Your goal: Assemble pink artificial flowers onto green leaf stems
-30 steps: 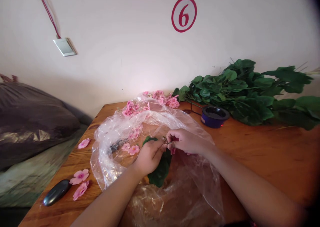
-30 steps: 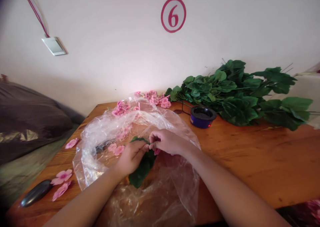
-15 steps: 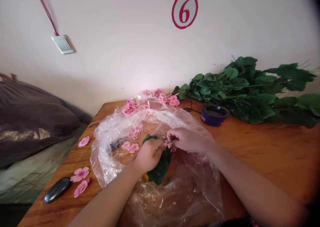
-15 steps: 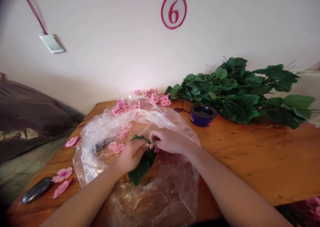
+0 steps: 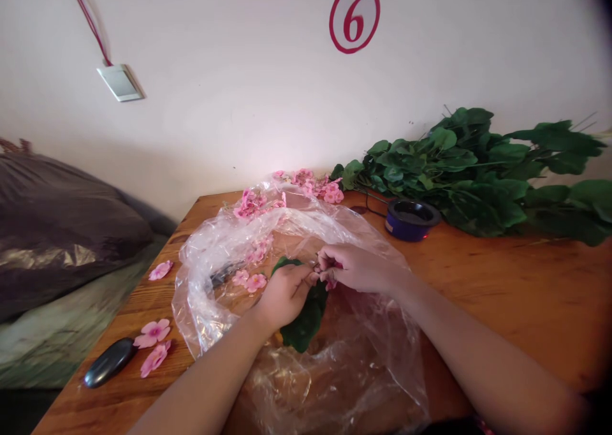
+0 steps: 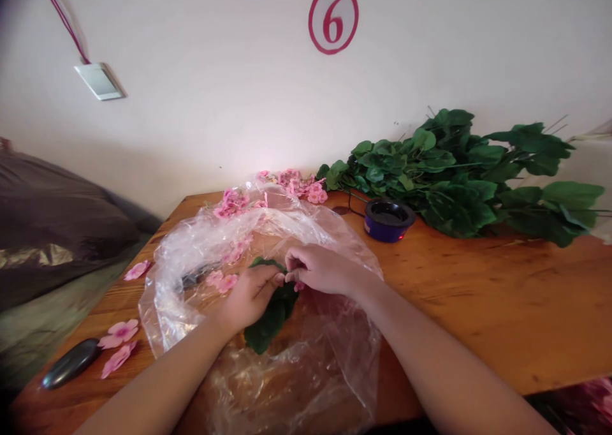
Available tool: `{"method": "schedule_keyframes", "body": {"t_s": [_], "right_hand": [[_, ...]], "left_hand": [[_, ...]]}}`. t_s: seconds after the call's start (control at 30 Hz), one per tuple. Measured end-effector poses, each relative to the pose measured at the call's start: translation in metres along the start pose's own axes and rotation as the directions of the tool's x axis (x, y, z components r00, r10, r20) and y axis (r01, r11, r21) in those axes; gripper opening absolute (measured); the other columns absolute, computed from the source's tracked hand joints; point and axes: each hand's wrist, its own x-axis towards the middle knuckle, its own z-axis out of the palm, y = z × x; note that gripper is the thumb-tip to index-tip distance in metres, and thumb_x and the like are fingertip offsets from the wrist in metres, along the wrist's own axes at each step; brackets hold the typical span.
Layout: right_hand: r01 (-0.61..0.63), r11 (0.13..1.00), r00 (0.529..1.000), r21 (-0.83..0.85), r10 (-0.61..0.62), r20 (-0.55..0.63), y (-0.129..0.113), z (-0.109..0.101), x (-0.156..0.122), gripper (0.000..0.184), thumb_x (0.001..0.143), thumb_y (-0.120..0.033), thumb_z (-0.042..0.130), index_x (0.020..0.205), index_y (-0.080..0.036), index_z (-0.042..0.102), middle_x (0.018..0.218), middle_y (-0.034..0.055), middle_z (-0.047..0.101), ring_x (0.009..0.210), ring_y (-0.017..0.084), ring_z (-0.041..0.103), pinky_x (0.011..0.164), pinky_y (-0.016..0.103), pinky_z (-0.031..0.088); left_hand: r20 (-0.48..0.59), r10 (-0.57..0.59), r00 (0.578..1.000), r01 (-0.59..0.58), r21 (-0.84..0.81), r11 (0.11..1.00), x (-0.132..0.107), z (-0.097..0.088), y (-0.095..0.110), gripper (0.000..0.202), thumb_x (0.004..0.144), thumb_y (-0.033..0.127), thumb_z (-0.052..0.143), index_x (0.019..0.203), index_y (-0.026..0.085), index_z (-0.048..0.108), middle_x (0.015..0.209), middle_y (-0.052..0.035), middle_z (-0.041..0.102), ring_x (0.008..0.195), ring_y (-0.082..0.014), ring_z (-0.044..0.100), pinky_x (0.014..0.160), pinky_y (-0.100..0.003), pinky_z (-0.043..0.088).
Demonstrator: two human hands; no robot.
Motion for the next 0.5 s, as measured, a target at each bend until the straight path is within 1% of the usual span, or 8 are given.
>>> {"method": "schedule_keyframes", "body": {"t_s": [0.07, 0.17, 0.3, 0.5], "right_hand": [[0.023, 1.000, 0.999, 0.013, -0.023, -0.031, -0.0020, -0.0005, -0.0005, 0.007, 0.088, -0.016, 0.051, 0.089, -0.023, 0.048, 0.078, -0.0018, 0.064, 0.070, 0.014, 0.067, 0.061, 0.024, 0.045], [0.041, 0.999, 0.997, -0.027, -0.043, -0.065, -0.0053, -0.0016, -0.0020, 0.008, 0.089, -0.016, 0.051, 0.092, -0.023, 0.050, 0.078, -0.0018, 0.064, 0.070, 0.014, 0.067, 0.061, 0.024, 0.045], [0.019, 0.996, 0.998, -0.087, -0.024, -0.061, -0.0070, -0.0026, -0.0029, 0.007, 0.089, -0.016, 0.049, 0.088, -0.022, 0.052, 0.077, -0.0012, 0.066, 0.072, 0.014, 0.067, 0.062, 0.024, 0.044], [0.032, 0.987, 0.997, -0.160, -0.043, -0.061, -0.0066, -0.0030, -0.0023, 0.009, 0.086, -0.013, 0.050, 0.086, -0.022, 0.052, 0.079, -0.0003, 0.066, 0.072, 0.014, 0.065, 0.062, 0.025, 0.041]], "left_hand": [[-0.015, -0.010, 1.000, 0.011, 0.003, 1.000, 0.0000, -0.0002, 0.0007, 0.025, 0.097, 0.019, 0.043, 0.077, 0.018, 0.058, 0.070, -0.0011, 0.061, 0.068, -0.0142, 0.057, 0.067, -0.026, 0.041], [-0.023, -0.019, 1.000, 0.019, -0.002, 1.000, 0.0003, -0.0003, 0.0016, 0.025, 0.097, 0.019, 0.044, 0.075, 0.018, 0.057, 0.068, -0.0005, 0.060, 0.066, -0.0136, 0.056, 0.066, -0.026, 0.040], [-0.023, -0.024, 0.999, 0.024, -0.004, 1.000, 0.0004, 0.0005, 0.0015, 0.025, 0.096, 0.018, 0.044, 0.076, 0.018, 0.057, 0.069, -0.0007, 0.060, 0.066, -0.0138, 0.056, 0.065, -0.026, 0.040], [-0.005, -0.040, 0.999, 0.040, 0.031, 0.999, 0.0001, 0.0010, 0.0005, 0.024, 0.096, 0.017, 0.044, 0.076, 0.018, 0.057, 0.069, -0.0014, 0.060, 0.067, -0.0149, 0.056, 0.065, -0.027, 0.040]]}}
